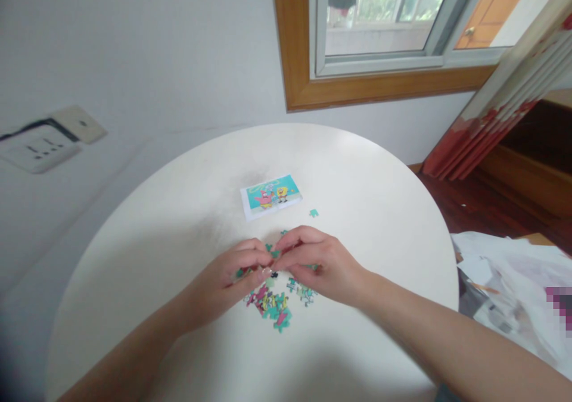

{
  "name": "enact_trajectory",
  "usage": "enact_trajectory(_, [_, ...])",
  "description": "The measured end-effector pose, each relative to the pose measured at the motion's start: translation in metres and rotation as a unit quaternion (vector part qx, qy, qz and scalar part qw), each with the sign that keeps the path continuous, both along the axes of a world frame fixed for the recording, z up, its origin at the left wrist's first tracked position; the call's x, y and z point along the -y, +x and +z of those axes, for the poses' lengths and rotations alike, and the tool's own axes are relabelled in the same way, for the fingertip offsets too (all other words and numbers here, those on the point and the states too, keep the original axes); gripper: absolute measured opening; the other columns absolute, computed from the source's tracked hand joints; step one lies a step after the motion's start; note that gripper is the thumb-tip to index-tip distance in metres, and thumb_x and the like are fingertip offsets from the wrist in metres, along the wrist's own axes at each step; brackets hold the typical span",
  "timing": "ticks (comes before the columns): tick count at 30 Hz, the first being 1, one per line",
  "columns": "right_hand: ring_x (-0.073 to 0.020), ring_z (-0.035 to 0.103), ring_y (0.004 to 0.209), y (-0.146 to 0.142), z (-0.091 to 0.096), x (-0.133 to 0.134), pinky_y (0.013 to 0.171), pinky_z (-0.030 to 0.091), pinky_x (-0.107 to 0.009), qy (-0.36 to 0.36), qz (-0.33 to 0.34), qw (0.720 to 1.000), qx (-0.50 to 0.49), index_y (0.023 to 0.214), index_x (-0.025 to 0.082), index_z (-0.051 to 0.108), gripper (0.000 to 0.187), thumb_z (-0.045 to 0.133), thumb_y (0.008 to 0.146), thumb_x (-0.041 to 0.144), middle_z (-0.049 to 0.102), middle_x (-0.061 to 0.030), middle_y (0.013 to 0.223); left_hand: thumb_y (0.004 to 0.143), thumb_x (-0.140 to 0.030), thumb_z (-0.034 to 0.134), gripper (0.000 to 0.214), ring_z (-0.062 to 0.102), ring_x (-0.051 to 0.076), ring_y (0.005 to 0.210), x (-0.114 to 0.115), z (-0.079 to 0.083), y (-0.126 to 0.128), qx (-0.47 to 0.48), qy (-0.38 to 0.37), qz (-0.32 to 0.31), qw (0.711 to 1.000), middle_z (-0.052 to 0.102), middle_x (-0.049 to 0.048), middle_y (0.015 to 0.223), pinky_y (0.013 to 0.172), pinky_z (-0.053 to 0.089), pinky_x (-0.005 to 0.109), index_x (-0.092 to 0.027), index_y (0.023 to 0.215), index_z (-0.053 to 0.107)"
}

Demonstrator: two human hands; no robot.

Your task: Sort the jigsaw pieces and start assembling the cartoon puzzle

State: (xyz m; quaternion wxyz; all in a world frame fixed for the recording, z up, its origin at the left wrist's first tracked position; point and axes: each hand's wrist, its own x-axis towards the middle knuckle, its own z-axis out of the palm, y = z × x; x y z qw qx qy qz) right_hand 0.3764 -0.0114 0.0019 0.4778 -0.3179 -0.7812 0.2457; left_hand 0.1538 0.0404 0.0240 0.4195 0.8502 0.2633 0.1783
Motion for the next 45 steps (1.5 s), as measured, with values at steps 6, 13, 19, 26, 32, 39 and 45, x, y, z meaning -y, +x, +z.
enact_trajectory(6, [-0.013, 0.065, 0.093, -0.001, -0.001, 0.002, 0.078, 0.055, -0.024, -0.029, 0.011, 0.999, -0.012, 0.106, 0.023, 0.077, 0.03, 0.061, 0.087, 0.005, 0.064, -0.0076, 0.104, 0.088, -0.026, 0.059, 0.017, 0.057, 0.013, 0.074, 0.002, -0.001, 0.001, 0.012, -0.042, 0.01, 0.999, 0.059, 0.0003, 0.079, 0.068, 0.042, 0.023, -0.017, 0.075, 0.066])
enact_trajectory(13, [-0.0155, 0.064, 0.091, 0.0, 0.002, -0.002, 0.082, 0.051, -0.032, -0.147, -0.044, 0.988, -0.036, 0.11, 0.023, 0.071, 0.02, 0.058, 0.096, 0.021, 0.07, -0.0057, 0.098, 0.088, -0.023, 0.059, 0.019, 0.055, 0.012, 0.071, 0.001, 0.0, 0.0, 0.017, -0.027, 0.043, 0.999, 0.058, -0.0006, 0.075, 0.067, 0.041, 0.023, -0.017, 0.071, 0.065])
enact_trajectory(19, [-0.0163, 0.059, 0.088, -0.011, 0.001, -0.001, 0.081, 0.047, -0.033, -0.108, -0.053, 0.993, 0.015, 0.085, 0.02, 0.07, 0.009, 0.066, 0.091, 0.025, 0.062, -0.0037, 0.087, 0.09, -0.023, 0.06, 0.019, 0.056, 0.011, 0.07, 0.004, -0.006, 0.003, 0.02, 0.016, 0.048, 0.999, 0.058, -0.0008, 0.075, 0.067, 0.042, 0.022, -0.018, 0.073, 0.068])
enact_trajectory(26, [-0.0185, 0.058, 0.089, 0.014, 0.0, -0.019, 0.085, 0.044, -0.036, -0.074, -0.138, 0.987, 0.044, 0.084, 0.02, 0.069, 0.011, 0.064, 0.092, 0.025, 0.063, -0.0039, 0.086, 0.096, -0.026, 0.054, 0.021, 0.062, 0.015, 0.083, -0.001, -0.013, 0.002, 0.019, 0.096, 0.06, 0.993, 0.064, 0.0022, 0.088, 0.077, 0.046, 0.026, -0.022, 0.099, 0.074])
enact_trajectory(32, [-0.025, 0.053, 0.09, 0.067, -0.019, -0.056, 0.086, 0.039, -0.041, -0.073, -0.357, 0.902, 0.23, 0.084, 0.019, 0.073, 0.015, 0.062, 0.091, 0.026, 0.064, -0.0087, 0.089, 0.1, -0.028, 0.047, 0.027, 0.063, 0.016, 0.089, -0.009, -0.015, -0.006, 0.002, 0.134, 0.089, 0.987, 0.065, 0.0035, 0.094, 0.083, 0.047, 0.029, -0.022, 0.108, 0.072])
enact_trajectory(39, [-0.0264, 0.051, 0.093, 0.067, -0.036, -0.066, 0.085, 0.037, -0.039, -0.094, -0.378, 0.873, 0.292, 0.081, 0.021, 0.071, 0.02, 0.066, 0.088, 0.038, 0.063, -0.0092, 0.094, 0.1, -0.028, 0.047, 0.026, 0.062, 0.017, 0.09, -0.011, -0.017, -0.006, -0.005, 0.142, 0.087, 0.986, 0.065, 0.0038, 0.095, 0.085, 0.047, 0.03, -0.021, 0.107, 0.071])
enact_trajectory(45, [-0.0235, 0.054, 0.09, 0.075, -0.032, -0.067, 0.084, 0.039, -0.038, -0.095, -0.37, 0.894, 0.235, 0.08, 0.021, 0.065, 0.017, 0.059, 0.09, 0.033, 0.064, -0.0067, 0.088, 0.1, -0.029, 0.046, 0.027, 0.063, 0.017, 0.089, -0.013, -0.016, -0.007, -0.004, 0.145, 0.09, 0.985, 0.066, 0.0042, 0.095, 0.085, 0.048, 0.03, -0.021, 0.106, 0.071])
